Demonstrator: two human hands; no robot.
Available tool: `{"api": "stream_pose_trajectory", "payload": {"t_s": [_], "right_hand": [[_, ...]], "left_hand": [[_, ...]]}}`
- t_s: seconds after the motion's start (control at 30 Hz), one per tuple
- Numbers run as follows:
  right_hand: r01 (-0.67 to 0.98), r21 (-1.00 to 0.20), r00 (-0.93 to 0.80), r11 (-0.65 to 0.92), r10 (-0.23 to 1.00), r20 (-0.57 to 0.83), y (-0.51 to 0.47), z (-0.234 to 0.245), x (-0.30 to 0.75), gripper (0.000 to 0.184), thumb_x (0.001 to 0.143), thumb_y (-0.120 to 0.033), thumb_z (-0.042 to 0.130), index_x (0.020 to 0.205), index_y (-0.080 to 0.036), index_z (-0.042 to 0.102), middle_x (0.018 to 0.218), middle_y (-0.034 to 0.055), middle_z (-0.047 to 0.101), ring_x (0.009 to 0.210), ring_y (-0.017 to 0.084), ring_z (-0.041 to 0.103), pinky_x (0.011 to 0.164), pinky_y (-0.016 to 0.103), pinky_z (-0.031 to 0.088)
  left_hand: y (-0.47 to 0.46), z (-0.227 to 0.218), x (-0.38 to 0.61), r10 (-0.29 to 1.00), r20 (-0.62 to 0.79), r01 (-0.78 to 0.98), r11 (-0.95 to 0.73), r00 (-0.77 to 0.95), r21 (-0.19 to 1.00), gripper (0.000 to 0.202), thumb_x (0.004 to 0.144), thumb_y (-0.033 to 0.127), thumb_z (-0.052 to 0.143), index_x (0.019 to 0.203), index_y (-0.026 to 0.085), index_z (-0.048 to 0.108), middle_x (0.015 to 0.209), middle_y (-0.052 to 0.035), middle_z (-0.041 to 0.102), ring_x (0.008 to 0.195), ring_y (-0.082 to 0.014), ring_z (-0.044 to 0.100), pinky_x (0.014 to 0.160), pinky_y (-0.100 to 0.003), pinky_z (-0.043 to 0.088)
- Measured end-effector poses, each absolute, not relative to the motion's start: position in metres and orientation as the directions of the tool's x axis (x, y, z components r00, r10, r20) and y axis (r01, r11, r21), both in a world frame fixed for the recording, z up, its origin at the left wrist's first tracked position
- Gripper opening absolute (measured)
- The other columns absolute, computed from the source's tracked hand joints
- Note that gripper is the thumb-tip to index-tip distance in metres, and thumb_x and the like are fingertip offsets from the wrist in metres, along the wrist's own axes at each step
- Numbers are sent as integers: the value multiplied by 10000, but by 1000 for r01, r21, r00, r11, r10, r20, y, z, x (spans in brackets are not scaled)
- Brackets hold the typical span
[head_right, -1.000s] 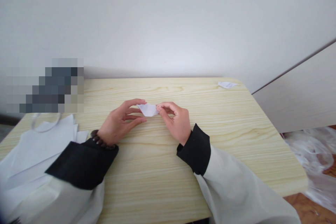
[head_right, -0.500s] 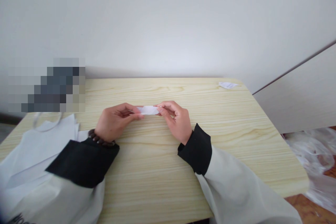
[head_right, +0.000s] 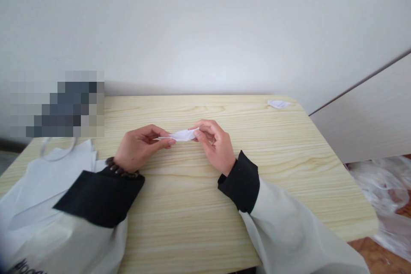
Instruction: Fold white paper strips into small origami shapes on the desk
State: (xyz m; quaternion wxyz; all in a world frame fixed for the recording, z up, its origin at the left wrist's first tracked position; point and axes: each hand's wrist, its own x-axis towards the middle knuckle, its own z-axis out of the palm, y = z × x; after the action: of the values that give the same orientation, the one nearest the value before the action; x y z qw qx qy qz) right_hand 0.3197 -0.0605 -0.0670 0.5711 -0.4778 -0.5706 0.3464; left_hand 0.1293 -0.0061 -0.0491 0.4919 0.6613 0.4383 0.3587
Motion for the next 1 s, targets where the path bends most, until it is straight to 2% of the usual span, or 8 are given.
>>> {"api": "stream_pose_trajectory", "payload": {"t_s": [0.07,0.17,0.37,0.53,0.7,0.83,0.93,1.0], "right_hand": [[227,-917,38,329,938,345,-61,-68,323,212,851,-317,559,1038,-220,545,1004,47,676,838,140,658,780,301,536],[368,-850,-109,376,926,362,-60,-67,330,197,811,-308,615,981,-209,592,1042,57,670,867,155,657,815,305,521],[540,-750,-109,382,915,388,-58,-61,335,103,772,-282,667,736,-194,628,832,29,715,849,170,669,760,274,512],[498,-812,29,306,929,368,-59,-59,332,126,732,-299,703,701,-189,651,735,13,718,677,143,672,658,241,526],[461,-829,51,317,923,381,-59,-59,330,120,727,-291,708,703,-185,657,711,4,711,638,127,660,626,220,524],[515,-786,18,341,913,408,-60,-61,329,109,740,-282,698,715,-186,654,699,-5,702,615,114,644,598,206,505],[568,-736,-37,368,905,424,-60,-61,329,100,754,-279,688,725,-190,653,693,-14,696,614,105,635,589,195,488],[599,-702,-75,385,900,430,-61,-61,328,102,767,-283,676,729,-192,651,698,-16,693,628,103,633,597,192,480]], "left_hand": [[-6,-50,129,934,39,242,-133,356,961,207,631,353,749,681,191,630,673,-2,683,600,-138,643,567,-226,502],[-6,-50,128,928,30,282,-144,372,949,228,636,378,736,691,183,630,697,-4,690,607,-136,642,568,-221,496],[-5,-49,127,920,12,359,-165,392,918,221,626,386,732,656,186,644,718,-10,703,630,-140,636,576,-224,489],[-6,-49,130,930,14,300,-132,367,945,195,617,339,744,621,184,627,683,-2,693,627,-139,626,608,-247,503],[-6,-50,131,925,16,237,-114,380,965,195,638,307,736,623,181,588,664,-1,670,631,-147,633,630,-269,530],[-6,-52,130,884,35,211,-149,466,966,257,665,345,717,762,170,556,733,-9,666,628,-147,636,593,-272,542],[-6,-53,129,846,80,311,-280,528,908,399,672,393,711,979,167,594,826,-28,696,700,-160,647,611,-255,526],[-7,-52,130,818,101,392,-376,566,840,379,700,404,686,1006,184,644,849,-19,716,722,-155,649,659,-242,508]]}}
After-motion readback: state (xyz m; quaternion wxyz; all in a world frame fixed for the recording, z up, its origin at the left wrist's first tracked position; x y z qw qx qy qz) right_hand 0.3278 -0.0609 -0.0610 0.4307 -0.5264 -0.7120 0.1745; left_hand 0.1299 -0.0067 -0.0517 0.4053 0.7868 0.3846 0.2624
